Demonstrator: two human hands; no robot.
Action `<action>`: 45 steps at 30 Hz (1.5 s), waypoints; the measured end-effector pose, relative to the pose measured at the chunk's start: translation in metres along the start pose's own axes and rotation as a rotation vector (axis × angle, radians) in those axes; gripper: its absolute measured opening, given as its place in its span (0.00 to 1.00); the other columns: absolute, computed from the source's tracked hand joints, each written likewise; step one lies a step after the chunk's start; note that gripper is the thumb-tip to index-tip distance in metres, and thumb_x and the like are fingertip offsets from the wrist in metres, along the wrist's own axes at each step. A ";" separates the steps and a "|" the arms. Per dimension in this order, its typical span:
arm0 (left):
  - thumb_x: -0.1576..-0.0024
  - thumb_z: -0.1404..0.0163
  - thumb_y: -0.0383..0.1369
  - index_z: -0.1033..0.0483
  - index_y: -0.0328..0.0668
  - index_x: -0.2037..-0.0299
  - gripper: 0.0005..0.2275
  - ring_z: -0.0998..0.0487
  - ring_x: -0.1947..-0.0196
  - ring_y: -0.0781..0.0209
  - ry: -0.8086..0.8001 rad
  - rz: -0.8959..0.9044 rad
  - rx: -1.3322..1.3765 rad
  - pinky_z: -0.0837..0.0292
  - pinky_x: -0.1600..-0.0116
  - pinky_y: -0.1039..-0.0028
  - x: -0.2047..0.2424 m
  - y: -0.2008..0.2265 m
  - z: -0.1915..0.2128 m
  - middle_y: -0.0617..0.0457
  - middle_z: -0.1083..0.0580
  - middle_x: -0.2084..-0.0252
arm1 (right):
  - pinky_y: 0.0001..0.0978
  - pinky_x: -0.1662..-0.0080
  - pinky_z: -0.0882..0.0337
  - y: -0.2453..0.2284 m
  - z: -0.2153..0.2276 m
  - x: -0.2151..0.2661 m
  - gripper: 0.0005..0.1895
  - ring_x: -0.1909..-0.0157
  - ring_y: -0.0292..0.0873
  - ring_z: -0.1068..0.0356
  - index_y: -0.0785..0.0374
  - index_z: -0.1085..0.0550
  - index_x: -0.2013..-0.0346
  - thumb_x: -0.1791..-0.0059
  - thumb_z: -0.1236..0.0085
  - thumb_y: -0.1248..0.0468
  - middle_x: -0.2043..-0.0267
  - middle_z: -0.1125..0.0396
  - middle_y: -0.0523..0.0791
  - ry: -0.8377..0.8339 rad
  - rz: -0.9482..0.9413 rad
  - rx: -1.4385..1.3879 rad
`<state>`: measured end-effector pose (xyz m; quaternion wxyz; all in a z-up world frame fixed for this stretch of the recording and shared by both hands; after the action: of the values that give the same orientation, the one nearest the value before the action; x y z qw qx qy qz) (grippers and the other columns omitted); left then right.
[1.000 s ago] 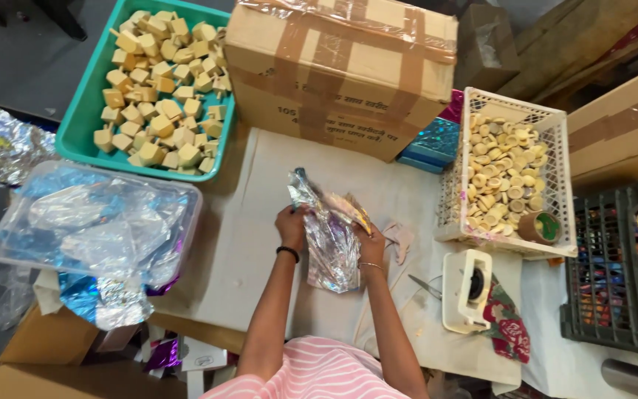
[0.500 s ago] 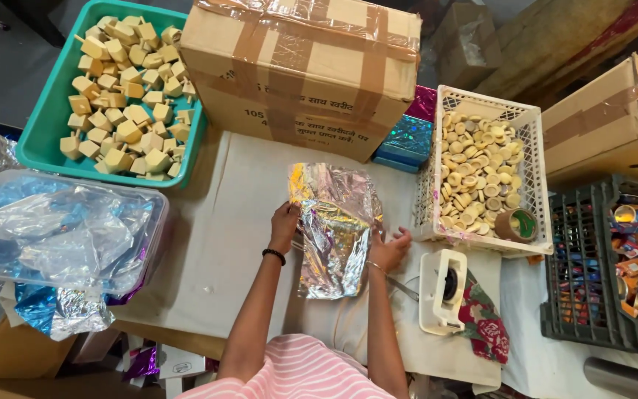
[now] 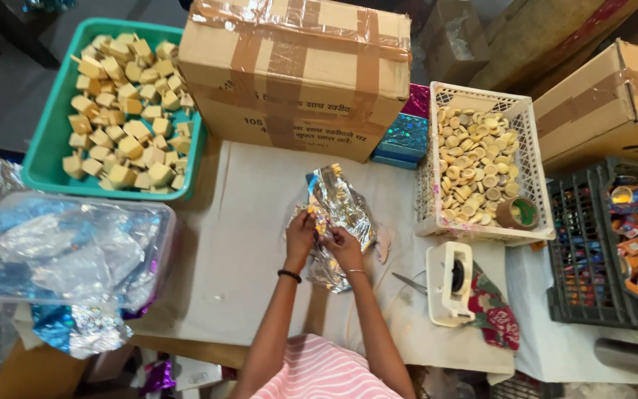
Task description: The person arranges small wooden blocks and round wooden pieces on a table, then places them into a small decorative box. They close the box and wrap it in a sheet of shiny foil, folding the edges to secure the package.
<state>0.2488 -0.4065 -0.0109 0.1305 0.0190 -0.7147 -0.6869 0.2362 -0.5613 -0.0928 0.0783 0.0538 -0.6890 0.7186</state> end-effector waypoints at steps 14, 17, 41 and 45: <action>0.37 0.54 0.23 0.23 0.34 0.50 0.09 0.21 0.65 0.48 0.036 -0.316 -0.169 0.26 0.58 0.64 0.051 0.045 0.056 0.37 0.21 0.60 | 0.21 0.55 0.35 -0.093 -0.023 0.085 0.05 0.61 0.28 0.36 0.61 0.24 0.61 0.49 0.41 0.63 0.66 0.32 0.35 -0.156 -0.152 -0.165; 0.37 0.54 0.23 0.23 0.32 0.50 0.09 0.20 0.65 0.51 0.020 -0.309 -0.192 0.25 0.58 0.65 0.043 0.004 0.071 0.39 0.21 0.61 | 0.22 0.52 0.34 -0.096 -0.025 0.100 0.05 0.59 0.28 0.35 0.62 0.25 0.62 0.48 0.41 0.63 0.65 0.31 0.35 -0.186 -0.122 -0.143; 0.25 0.56 0.37 0.25 0.27 0.50 0.15 0.24 0.60 0.36 0.591 -0.408 -0.404 0.31 0.54 0.55 0.035 0.068 0.070 0.33 0.23 0.57 | 0.27 0.61 0.30 -0.046 0.304 0.113 0.12 0.66 0.37 0.29 0.68 0.18 0.57 0.55 0.33 0.68 0.64 0.26 0.45 0.792 0.260 0.293; 0.27 0.56 0.37 0.24 0.28 0.46 0.15 0.23 0.59 0.37 0.548 -0.428 -0.414 0.30 0.54 0.56 0.047 0.054 0.033 0.33 0.23 0.56 | 0.28 0.65 0.29 0.014 0.367 0.115 0.14 0.71 0.37 0.28 0.68 0.19 0.56 0.54 0.32 0.65 0.67 0.24 0.46 0.953 0.052 0.046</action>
<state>0.2051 -0.3812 0.0491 0.1711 0.3230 -0.4801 -0.7974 0.1089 -0.9241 -0.0690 0.3662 -0.2971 -0.5613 0.6801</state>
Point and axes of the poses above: each hand's wrist, its own x-axis away from the middle knuckle, its own z-axis out of the back of the hand, y = z × x, the point moved 2 cm from there along -x, towards the middle knuckle
